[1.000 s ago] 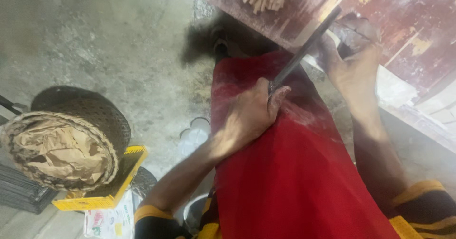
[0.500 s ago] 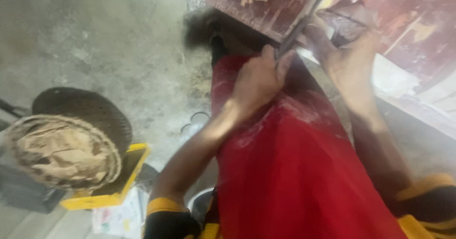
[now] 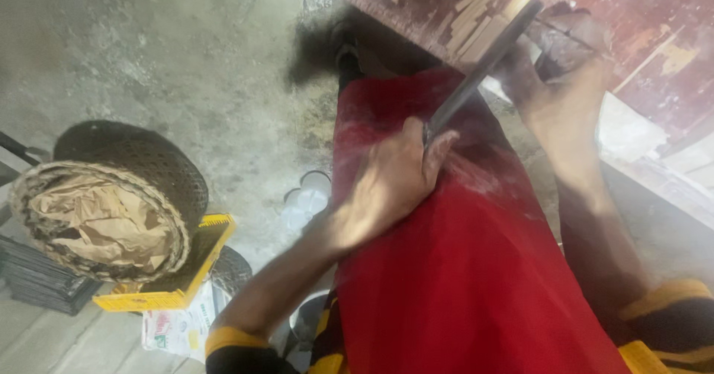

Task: The person cuts a block of dough into thin strips using a large knife on a wooden table and then gathers the strips by hand.

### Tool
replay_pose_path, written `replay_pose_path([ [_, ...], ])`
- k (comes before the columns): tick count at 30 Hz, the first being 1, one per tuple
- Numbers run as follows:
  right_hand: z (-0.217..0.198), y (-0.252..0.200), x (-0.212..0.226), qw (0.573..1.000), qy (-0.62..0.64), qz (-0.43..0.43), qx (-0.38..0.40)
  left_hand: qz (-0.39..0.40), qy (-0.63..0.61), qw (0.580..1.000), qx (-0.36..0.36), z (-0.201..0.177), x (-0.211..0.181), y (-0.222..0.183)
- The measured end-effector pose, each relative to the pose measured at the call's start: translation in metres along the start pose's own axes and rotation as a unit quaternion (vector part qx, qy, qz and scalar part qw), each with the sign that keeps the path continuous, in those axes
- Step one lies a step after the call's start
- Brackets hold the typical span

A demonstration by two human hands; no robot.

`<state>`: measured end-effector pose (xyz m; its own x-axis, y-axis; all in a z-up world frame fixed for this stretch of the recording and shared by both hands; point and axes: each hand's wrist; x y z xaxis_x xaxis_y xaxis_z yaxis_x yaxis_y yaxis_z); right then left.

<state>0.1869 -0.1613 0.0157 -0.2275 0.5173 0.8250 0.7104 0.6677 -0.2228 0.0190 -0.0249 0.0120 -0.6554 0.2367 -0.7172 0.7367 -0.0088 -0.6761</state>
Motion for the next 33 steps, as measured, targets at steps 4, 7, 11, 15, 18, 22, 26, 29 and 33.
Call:
replay_pose_path([
  [4, -0.004, 0.006, 0.001, 0.999, -0.023, -0.046, -0.007, 0.001, 0.015, 1.000, -0.007, -0.016, -0.030, 0.032],
  [7, -0.004, 0.006, 0.009, 0.998, 0.057, 0.024, -0.017, 0.081, 0.041, 0.993, -0.075, -0.022, -0.035, 0.047],
  [11, -0.005, 0.008, 0.018, 1.000, 0.000, -0.012, -0.020, 0.060, 0.009, 0.995, -0.075, -0.015, -0.010, 0.026],
  [15, -0.011, -0.004, 0.016, 0.995, -0.081, -0.057, 0.007, 0.017, -0.009, 0.999, -0.033, 0.014, 0.021, 0.001],
  [18, -0.008, 0.005, 0.016, 1.000, -0.016, -0.005, -0.003, 0.058, 0.028, 0.997, -0.033, 0.013, 0.020, -0.006],
  [22, -0.006, 0.006, 0.011, 0.997, -0.032, -0.063, -0.009, 0.031, 0.016, 0.999, -0.035, 0.005, -0.002, 0.007],
  [26, -0.006, 0.011, 0.009, 0.997, 0.021, -0.079, 0.013, 0.026, 0.053, 0.996, -0.062, 0.006, -0.014, 0.049],
  [29, -0.007, 0.006, 0.016, 0.995, -0.055, -0.080, 0.003, 0.086, 0.069, 0.985, -0.132, 0.020, -0.003, 0.054],
  [33, -0.005, 0.005, 0.017, 0.984, 0.169, 0.046, -0.043, 0.077, 0.076, 0.987, -0.121, 0.012, 0.020, 0.029],
])
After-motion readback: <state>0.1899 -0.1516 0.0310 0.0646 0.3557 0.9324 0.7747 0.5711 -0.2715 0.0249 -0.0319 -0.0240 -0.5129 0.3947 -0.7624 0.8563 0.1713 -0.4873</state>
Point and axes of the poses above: each hand's wrist, its own y-axis towards the middle knuckle, its own z-axis out of the palm, x = y × z, and after that the axes turned 7 degrees about x, right-handed
